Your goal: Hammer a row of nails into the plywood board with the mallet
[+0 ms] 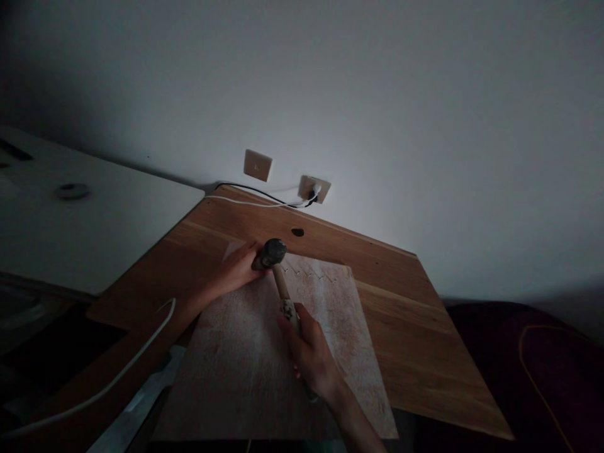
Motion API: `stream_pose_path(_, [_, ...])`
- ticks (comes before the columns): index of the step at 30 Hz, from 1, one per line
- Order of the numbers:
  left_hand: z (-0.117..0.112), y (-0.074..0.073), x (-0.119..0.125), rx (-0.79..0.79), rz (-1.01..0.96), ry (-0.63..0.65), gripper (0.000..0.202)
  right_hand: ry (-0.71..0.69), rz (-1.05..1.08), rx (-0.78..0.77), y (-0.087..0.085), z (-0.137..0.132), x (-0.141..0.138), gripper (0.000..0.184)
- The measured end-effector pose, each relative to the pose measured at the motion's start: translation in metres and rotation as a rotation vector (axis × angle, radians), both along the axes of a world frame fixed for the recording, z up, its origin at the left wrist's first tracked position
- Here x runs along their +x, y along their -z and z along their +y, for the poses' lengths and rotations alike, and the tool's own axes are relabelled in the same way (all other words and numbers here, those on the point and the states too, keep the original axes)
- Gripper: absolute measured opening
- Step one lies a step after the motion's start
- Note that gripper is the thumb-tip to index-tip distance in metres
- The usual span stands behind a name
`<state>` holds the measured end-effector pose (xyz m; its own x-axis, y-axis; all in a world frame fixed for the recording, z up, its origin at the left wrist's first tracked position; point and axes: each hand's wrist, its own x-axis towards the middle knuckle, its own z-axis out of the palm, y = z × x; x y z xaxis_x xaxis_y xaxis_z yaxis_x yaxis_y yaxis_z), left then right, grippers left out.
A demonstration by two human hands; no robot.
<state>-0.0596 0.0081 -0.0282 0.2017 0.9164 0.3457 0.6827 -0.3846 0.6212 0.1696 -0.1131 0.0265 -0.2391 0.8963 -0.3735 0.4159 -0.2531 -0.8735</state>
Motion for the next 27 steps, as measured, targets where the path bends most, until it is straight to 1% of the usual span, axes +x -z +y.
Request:
stream_pose_path(4, [0.0,-0.004,0.001,-0.043,-0.01,0.032,0.01,0.047,0.027,0.026,0.005,-0.005,0.006,0.057])
stream_pose_path(5, [0.0,-0.005,0.001,-0.049,-0.014,0.048,0.008,0.057,0.017,0.025,0.007,-0.006,0.007,0.057])
stream_pose_path(7, [0.0,-0.006,0.0,-0.05,-0.022,0.076,0.012,0.06,0.004,0.024,0.008,-0.008,0.009,0.057])
stream_pose_path(11, [-0.001,-0.004,-0.001,-0.029,-0.003,0.113,0.011,0.05,0.008,0.049,0.002,-0.007,0.008,0.055])
stream_pose_path(12, [-0.001,-0.003,-0.002,-0.02,0.0,0.109,0.015,0.047,-0.002,0.049,0.0,-0.005,0.007,0.054])
stream_pose_path(15, [-0.002,0.0,-0.002,0.008,-0.028,0.077,0.048,-0.021,-0.069,0.021,-0.006,-0.001,0.005,0.049])
stream_pose_path(16, [-0.002,0.001,-0.002,0.014,-0.039,0.069,0.056,-0.037,-0.09,0.015,-0.007,0.0,0.005,0.048])
stream_pose_path(17, [-0.002,0.002,-0.002,0.016,-0.045,0.067,0.06,-0.041,-0.104,0.017,-0.007,0.0,0.004,0.048])
stream_pose_path(20, [-0.002,0.002,-0.001,0.008,-0.03,0.056,0.058,-0.022,-0.105,0.05,-0.005,-0.003,0.003,0.049])
stream_pose_path(23, [-0.002,0.001,-0.001,-0.002,0.003,0.04,0.054,-0.045,-0.104,0.041,-0.003,-0.005,0.002,0.05])
stream_pose_path(27, [-0.002,0.002,-0.001,0.007,0.013,0.046,0.049,-0.041,-0.096,0.053,-0.005,-0.002,0.003,0.05])
